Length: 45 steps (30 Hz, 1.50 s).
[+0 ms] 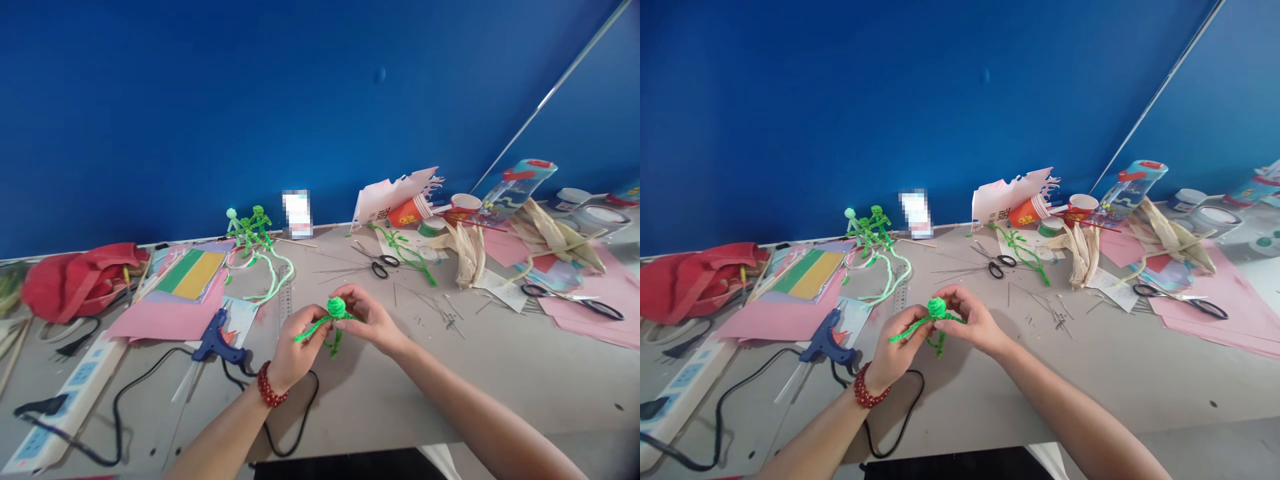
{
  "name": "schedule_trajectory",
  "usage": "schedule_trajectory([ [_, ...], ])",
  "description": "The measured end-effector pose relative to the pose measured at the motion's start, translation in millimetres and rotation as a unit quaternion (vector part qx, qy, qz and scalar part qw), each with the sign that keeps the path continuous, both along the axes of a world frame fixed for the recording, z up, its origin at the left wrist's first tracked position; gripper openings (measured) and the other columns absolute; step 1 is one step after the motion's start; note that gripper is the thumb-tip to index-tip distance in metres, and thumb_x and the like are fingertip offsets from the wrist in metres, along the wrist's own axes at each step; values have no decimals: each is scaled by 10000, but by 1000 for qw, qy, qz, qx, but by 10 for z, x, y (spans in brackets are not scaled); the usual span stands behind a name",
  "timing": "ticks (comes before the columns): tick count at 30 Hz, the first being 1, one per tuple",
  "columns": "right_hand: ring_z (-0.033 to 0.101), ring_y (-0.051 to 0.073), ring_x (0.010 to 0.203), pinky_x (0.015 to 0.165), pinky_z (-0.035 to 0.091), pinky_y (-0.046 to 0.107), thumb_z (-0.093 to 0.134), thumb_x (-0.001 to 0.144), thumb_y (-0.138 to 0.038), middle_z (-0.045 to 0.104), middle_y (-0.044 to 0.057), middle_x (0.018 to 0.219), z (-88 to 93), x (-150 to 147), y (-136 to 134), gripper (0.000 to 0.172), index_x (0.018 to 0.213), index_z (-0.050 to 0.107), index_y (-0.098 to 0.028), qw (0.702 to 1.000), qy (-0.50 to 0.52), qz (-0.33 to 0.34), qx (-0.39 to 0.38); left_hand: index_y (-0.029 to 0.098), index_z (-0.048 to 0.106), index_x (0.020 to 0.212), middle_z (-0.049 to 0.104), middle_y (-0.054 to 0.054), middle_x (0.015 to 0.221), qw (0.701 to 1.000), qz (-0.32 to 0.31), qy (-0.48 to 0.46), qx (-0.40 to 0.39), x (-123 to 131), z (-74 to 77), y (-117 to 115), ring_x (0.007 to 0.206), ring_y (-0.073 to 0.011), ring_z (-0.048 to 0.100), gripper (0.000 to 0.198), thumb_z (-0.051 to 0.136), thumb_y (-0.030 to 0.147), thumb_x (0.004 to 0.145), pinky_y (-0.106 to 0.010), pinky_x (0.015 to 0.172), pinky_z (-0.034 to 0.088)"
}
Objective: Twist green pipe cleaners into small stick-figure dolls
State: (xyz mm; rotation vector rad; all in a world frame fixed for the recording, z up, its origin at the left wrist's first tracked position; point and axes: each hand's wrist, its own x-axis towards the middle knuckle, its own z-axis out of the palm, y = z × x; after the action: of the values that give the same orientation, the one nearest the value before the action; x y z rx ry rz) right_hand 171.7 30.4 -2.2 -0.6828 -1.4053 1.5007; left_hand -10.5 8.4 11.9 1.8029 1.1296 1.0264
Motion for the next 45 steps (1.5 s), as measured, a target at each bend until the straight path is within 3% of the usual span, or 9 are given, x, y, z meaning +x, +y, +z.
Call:
schedule_trajectory([
  [7, 578, 144, 725, 631, 482, 262, 740, 770, -332, 609, 17, 821, -40, 30, 62, 246, 913, 598, -193, 998, 25, 26, -59, 186, 592, 801, 603, -19, 705, 999, -7, 14, 27, -2, 33, 10, 672, -155, 566, 184, 488, 267, 929, -252, 655, 438],
  [15, 582, 135, 710, 653, 499, 270, 764, 743, -324, 598, -9, 786, -107, -88, -1, 255, 882, 587, -203, 993, 67, -6, -98, 196, 574, 771, 609, -17, 733, 999, -13, 27, 40, -3, 26, 10, 698, -151, 567, 161, 507, 234, 912, -244, 672, 441],
  [23, 540, 108, 648, 584, 443, 233, 766, 727, -309, 584, -22, 780, -84, -98, -11, 271, 869, 558, -209, 994, 67, -32, -81, 185, 557, 695, 603, -8, 645, 1000, 8, 13, -10, 2, -29, 22, 640, -144, 570, 217, 571, 293, 882, -235, 628, 448],
  [31, 556, 108, 669, 615, 442, 229, 762, 725, -274, 603, -21, 769, -108, -113, 9, 253, 871, 567, -205, 993, 70, -56, -77, 175, 576, 797, 625, -13, 698, 997, -21, -54, -59, 14, -53, 20, 639, -137, 605, 138, 555, 269, 896, -236, 619, 497],
  [34, 552, 112, 655, 591, 434, 227, 769, 709, -278, 603, -23, 751, -107, -117, 14, 260, 862, 569, -211, 990, 75, -74, -91, 184, 575, 942, 639, -34, 826, 999, -27, -32, -1, 6, -68, 26, 711, -144, 635, 88, 493, 173, 913, -254, 664, 525],
  [39, 549, 113, 658, 590, 423, 224, 778, 700, -295, 610, -20, 746, -105, -126, 10, 279, 869, 574, -208, 989, 67, -82, -107, 213, 508, 1206, 591, -105, 1130, 969, -7, 93, 230, -31, -121, 68, 1050, -193, 603, 372, 516, 55, 869, -317, 865, 529],
  [42, 558, 111, 658, 593, 422, 221, 777, 703, -306, 622, -22, 747, -103, -133, 5, 306, 893, 557, -210, 987, 72, -77, -118, 219, 519, 1200, 593, -106, 1129, 936, -12, 156, 316, -62, -115, 86, 1035, -193, 612, 379, 546, 54, 860, -315, 857, 535],
  [45, 570, 115, 669, 605, 431, 226, 780, 700, -306, 633, -24, 760, -97, -137, 0, 332, 918, 546, -217, 986, 80, -78, -122, 221, 554, 1139, 611, -100, 1103, 914, -12, 202, 352, -86, -87, 96, 930, -181, 640, 322, 556, 64, 857, -304, 787, 545],
])
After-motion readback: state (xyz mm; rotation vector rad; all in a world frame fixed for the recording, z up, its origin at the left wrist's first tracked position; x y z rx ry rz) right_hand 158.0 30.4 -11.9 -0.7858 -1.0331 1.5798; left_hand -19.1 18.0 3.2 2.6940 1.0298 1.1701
